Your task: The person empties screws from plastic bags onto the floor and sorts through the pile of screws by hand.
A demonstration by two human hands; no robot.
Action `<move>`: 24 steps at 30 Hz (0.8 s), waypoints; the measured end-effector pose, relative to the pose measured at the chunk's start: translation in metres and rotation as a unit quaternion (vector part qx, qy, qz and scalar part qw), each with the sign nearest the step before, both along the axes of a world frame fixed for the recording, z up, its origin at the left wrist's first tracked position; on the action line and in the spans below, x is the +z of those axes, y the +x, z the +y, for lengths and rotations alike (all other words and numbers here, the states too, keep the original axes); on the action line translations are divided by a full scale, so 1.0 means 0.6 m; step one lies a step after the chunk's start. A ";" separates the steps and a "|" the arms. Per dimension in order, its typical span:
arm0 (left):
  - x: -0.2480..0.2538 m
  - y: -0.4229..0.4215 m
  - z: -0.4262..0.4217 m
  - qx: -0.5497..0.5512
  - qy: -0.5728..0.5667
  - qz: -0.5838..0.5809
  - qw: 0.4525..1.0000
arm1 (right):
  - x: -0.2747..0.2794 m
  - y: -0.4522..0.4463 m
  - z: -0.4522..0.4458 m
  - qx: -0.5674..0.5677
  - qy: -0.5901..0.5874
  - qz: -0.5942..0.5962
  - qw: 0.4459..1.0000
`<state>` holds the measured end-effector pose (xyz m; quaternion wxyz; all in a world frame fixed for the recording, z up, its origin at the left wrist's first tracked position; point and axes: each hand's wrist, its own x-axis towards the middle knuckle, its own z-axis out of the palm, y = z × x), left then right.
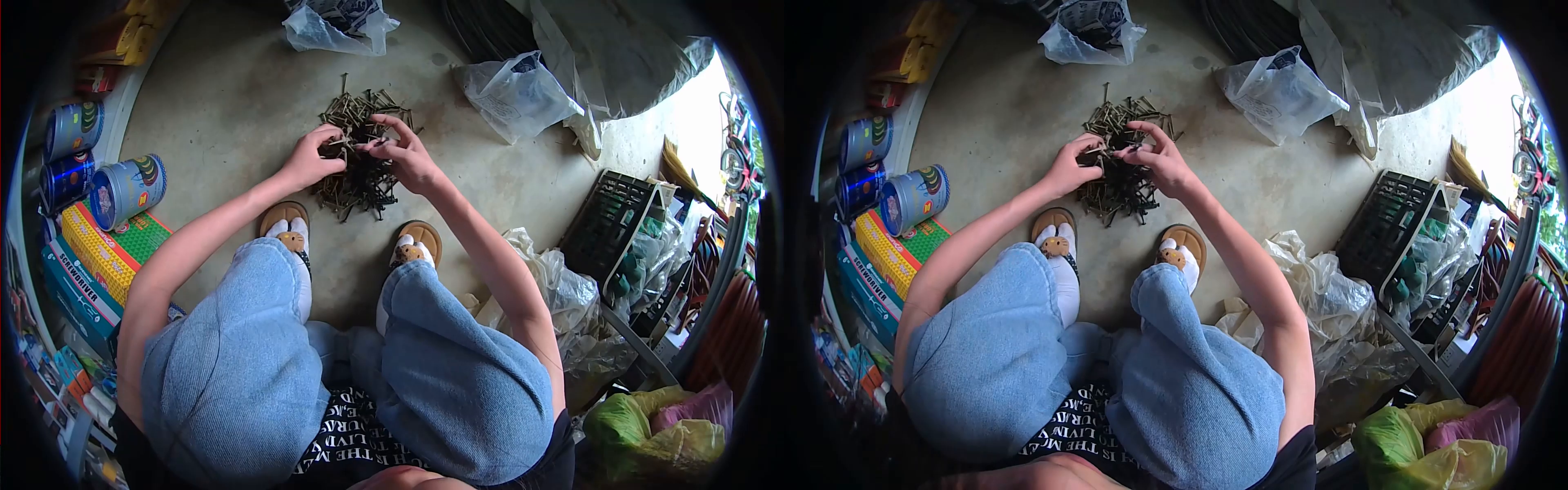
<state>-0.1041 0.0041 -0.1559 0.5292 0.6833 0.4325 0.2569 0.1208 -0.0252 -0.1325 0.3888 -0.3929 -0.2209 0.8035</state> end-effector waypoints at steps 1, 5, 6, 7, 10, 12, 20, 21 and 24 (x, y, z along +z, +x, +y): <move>0.008 -0.002 -0.003 0.034 -0.151 -0.060 0.986 | 0.015 0.004 0.006 0.016 0.001 -0.010 1.000; 0.029 -0.039 0.032 -0.053 -0.087 0.027 0.994 | 0.024 0.038 0.017 0.086 0.106 -0.058 0.989; 0.043 -0.043 0.040 -0.053 -0.087 0.027 0.994 | 0.030 0.044 0.019 0.115 0.129 -0.086 0.981; 0.052 -0.048 0.047 -0.076 -0.009 0.074 0.994 | 0.038 0.046 0.019 0.102 0.113 -0.132 0.979; 0.067 -0.053 0.055 -0.099 0.081 0.129 0.983 | 0.046 0.061 0.023 0.138 0.286 -0.408 0.856; 0.075 -0.047 0.048 -0.068 0.096 0.192 0.974 | 0.038 0.059 0.020 0.122 0.267 -0.434 0.851; 0.078 0.026 -0.011 -0.052 0.141 0.356 0.922 | 0.068 -0.057 -0.003 0.144 0.219 -0.641 0.721; 0.075 0.030 -0.007 -0.034 0.142 0.355 0.923 | 0.075 -0.062 -0.002 0.176 0.201 -0.674 0.688; 0.069 0.039 0.010 -0.027 0.124 0.368 0.921 | 0.055 -0.048 0.022 0.182 0.363 -0.672 0.620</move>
